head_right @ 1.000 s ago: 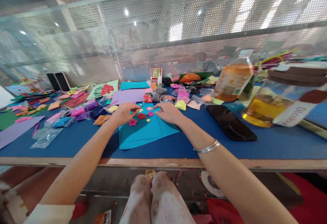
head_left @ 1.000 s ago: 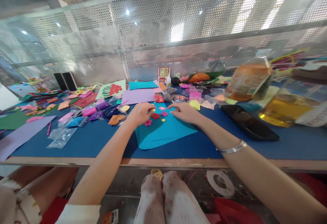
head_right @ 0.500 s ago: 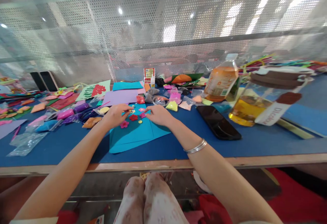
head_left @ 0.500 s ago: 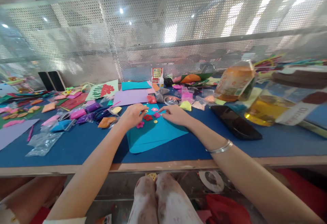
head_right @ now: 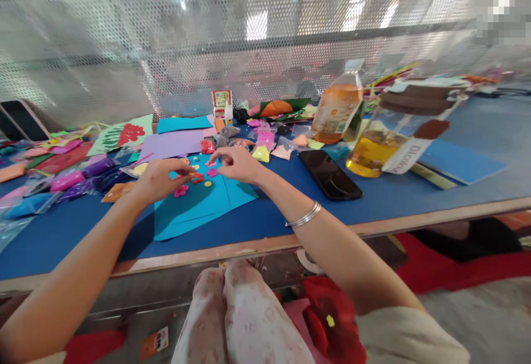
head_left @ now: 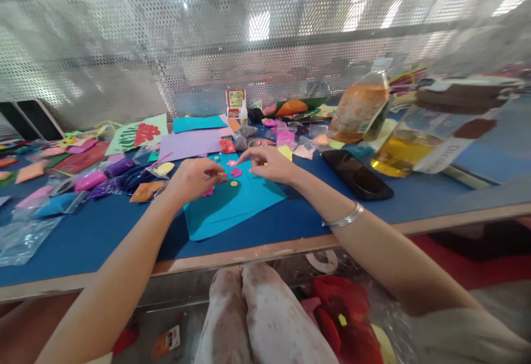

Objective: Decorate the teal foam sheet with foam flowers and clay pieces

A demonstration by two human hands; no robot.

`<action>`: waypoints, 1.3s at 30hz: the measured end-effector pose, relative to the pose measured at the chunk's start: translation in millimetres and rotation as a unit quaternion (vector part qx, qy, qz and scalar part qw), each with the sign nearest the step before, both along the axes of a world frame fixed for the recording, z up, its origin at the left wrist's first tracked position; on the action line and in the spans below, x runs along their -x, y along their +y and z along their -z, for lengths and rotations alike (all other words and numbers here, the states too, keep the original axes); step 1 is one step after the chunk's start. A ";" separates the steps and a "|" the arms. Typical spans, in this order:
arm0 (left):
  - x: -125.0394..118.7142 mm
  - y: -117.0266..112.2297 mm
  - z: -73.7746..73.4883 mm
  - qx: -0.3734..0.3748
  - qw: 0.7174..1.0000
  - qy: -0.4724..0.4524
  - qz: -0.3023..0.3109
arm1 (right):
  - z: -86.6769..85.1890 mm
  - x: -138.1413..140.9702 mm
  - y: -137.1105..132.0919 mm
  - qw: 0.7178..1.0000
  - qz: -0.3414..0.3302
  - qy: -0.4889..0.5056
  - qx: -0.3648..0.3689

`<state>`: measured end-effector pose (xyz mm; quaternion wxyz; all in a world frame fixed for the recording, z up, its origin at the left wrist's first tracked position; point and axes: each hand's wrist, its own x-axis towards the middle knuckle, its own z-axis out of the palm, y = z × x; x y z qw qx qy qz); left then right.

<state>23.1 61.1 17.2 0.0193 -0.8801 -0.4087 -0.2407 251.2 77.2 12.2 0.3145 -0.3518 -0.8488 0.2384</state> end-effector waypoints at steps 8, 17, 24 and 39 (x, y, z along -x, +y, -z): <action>-1.8 -13.4 8.0 0.025 0.998 0.056 0.018 | -4.0 0.9 -21.8 0.992 -0.002 -0.019 -0.125; -8.8 -10.7 24.0 -0.116 0.984 0.113 0.068 | 10.1 -0.9 -17.3 0.992 -0.043 0.034 -0.113; -12.7 -16.7 24.0 -0.069 0.990 0.084 0.085 | 7.8 -1.7 -23.4 0.994 -0.061 -0.038 -0.077; 13.8 -17.7 3.1 -0.090 0.995 -0.008 -0.044 | 10.7 -0.3 -30.0 0.965 -0.106 -0.202 -0.128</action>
